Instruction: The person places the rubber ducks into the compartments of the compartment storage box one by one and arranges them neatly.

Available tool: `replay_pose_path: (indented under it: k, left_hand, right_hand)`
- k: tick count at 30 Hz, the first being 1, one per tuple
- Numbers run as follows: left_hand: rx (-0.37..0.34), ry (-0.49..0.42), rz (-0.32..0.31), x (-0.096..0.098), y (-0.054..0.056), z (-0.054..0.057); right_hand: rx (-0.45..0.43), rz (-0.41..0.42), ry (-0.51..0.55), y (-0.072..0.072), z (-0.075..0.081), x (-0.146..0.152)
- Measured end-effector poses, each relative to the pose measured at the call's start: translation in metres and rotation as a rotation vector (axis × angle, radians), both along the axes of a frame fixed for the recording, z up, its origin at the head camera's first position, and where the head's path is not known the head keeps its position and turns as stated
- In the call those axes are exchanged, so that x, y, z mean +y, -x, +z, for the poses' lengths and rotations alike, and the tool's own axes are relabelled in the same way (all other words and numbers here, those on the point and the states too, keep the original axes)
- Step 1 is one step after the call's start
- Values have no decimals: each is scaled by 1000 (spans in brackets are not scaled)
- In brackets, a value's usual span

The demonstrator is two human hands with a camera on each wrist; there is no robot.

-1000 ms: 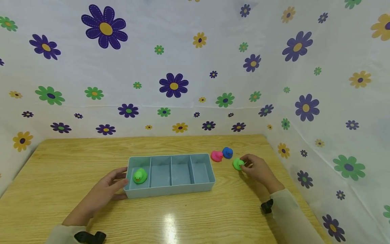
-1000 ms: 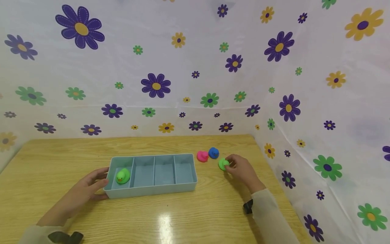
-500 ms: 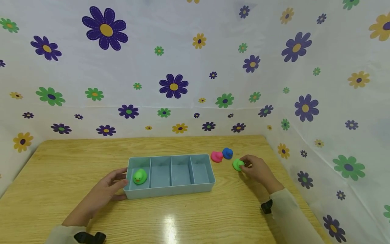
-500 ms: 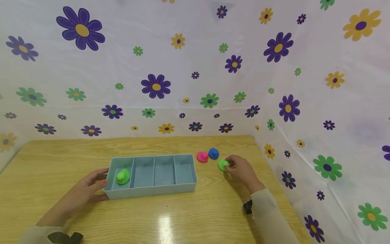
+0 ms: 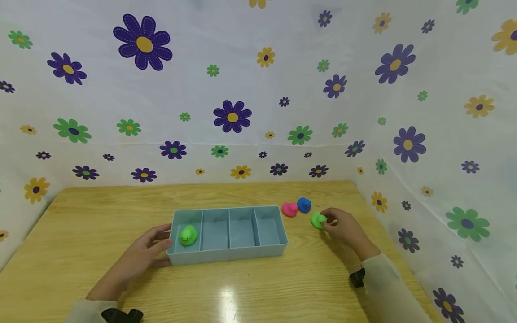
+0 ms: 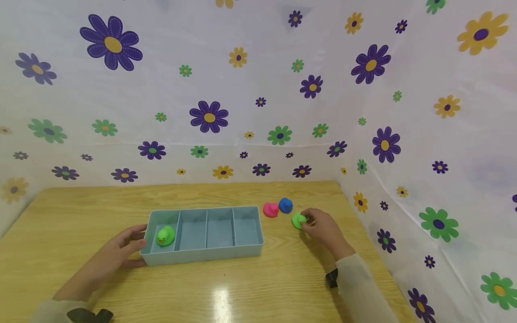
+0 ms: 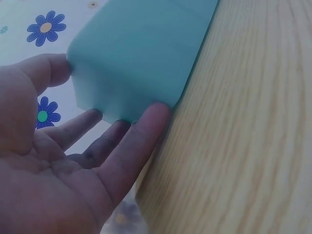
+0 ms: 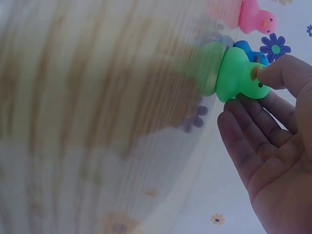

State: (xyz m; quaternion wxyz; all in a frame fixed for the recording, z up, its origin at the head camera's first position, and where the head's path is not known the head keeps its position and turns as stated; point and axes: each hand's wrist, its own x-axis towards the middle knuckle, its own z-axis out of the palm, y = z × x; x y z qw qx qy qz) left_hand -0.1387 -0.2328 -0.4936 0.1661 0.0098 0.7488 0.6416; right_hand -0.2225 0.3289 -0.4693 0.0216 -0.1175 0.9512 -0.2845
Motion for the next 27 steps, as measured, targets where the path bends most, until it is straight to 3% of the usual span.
replay_pose_path:
  k: [21, 27]
  left_hand:
    - [15, -22, -4, 1, -2, 1]
    - [12, -26, -1, 0, -3, 2]
  right_hand:
    - [32, -10, -39, -5, 2, -1]
    - [122, 8, -28, -8, 7, -4]
